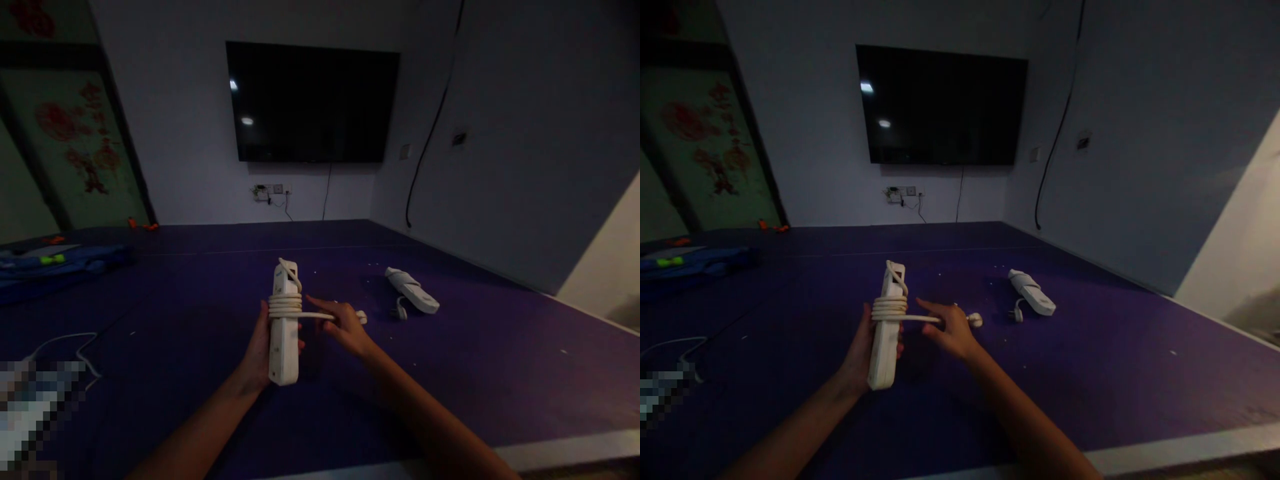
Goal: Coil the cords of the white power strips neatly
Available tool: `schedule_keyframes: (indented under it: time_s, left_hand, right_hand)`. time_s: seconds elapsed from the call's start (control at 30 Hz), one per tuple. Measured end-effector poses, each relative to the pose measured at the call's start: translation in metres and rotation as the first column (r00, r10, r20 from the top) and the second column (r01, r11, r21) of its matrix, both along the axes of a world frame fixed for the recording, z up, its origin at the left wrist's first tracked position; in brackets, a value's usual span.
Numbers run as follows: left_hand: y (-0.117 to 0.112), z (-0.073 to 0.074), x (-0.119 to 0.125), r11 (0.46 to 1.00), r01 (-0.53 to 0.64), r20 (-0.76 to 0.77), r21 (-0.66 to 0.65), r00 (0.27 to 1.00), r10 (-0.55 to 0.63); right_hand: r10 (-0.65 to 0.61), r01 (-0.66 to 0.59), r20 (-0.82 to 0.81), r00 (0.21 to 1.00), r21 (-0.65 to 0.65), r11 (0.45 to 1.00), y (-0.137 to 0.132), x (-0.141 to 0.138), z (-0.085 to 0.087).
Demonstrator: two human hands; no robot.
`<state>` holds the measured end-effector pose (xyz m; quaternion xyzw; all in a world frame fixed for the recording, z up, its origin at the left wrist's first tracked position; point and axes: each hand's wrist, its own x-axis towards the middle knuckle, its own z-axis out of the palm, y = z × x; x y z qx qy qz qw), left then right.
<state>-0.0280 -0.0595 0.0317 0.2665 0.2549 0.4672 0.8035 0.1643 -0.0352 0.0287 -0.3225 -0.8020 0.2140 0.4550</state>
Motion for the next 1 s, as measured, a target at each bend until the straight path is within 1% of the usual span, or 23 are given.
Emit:
schedule_keyframes:
  time_s: [0.07, 0.17, 0.23, 0.27, 0.33, 0.4, 0.5, 0.6, 0.67, 0.83, 0.9, 1.0]
  left_hand:
    - [0.000, 0.001, 0.000, 1.000, 0.000, 0.014, 0.001, 1.000, 0.000]
    - [0.002, 0.000, 0.000, 0.999, -0.006, 0.056, 0.033, 0.998, 0.004]
    - [0.003, -0.002, 0.001, 0.998, 0.023, 0.105, 0.063, 0.994, -0.030]
    - [0.003, -0.003, 0.000, 0.996, 0.052, 0.130, 0.077, 0.990, -0.061]
    - [0.004, -0.007, 0.000, 0.988, 0.115, 0.171, 0.104, 0.976, -0.132]
    - [0.005, -0.011, -0.002, 0.977, 0.166, 0.195, 0.136, 0.962, -0.191]
    - [0.003, -0.015, -0.003, 0.947, 0.247, 0.222, 0.206, 0.931, -0.291]
    - [0.001, -0.015, -0.002, 0.906, 0.330, 0.228, 0.263, 0.892, -0.391]
    - [0.000, -0.014, 0.000, 0.885, 0.373, 0.227, 0.278, 0.870, -0.438]
    - [-0.001, -0.015, 0.005, 0.809, 0.475, 0.197, 0.347, 0.806, -0.558]
    - [0.002, -0.020, 0.006, 0.782, 0.519, 0.148, 0.347, 0.793, -0.592]
    - [0.014, -0.032, 0.006, 0.767, 0.590, 0.041, 0.252, 0.786, -0.617]
  right_hand:
    - [0.004, -0.004, -0.010, 1.000, -0.008, 1.000, -0.001, -0.001, 0.000]
    - [-0.045, 0.045, 0.011, 0.999, -0.033, 0.998, 0.000, -0.004, -0.002]
    - [-0.051, 0.052, 0.010, 0.999, -0.066, 0.996, 0.002, -0.006, -0.003]
    - [-0.036, 0.036, -0.004, 0.999, -0.092, 0.995, 0.003, -0.007, -0.003]
    - [0.023, -0.030, -0.048, 0.999, -0.156, 0.987, 0.004, -0.009, -0.003]
    - [0.110, -0.131, -0.110, 0.988, -0.210, 0.969, 0.004, -0.011, -0.002]
    - [0.255, -0.313, -0.228, 0.940, -0.271, 0.910, 0.003, -0.017, -0.001]
    - [0.337, -0.435, -0.325, 0.884, -0.305, 0.847, 0.004, -0.021, -0.003]
    - [0.348, -0.460, -0.357, 0.867, -0.300, 0.836, 0.004, -0.021, -0.002]
    - [0.355, -0.446, -0.338, 0.872, -0.248, 0.860, 0.002, -0.019, 0.003]
    - [0.351, -0.460, -0.355, 0.867, -0.295, 0.838, -0.001, -0.020, 0.003]
    - [0.342, -0.495, -0.401, 0.849, -0.381, 0.781, -0.003, -0.023, 0.000]
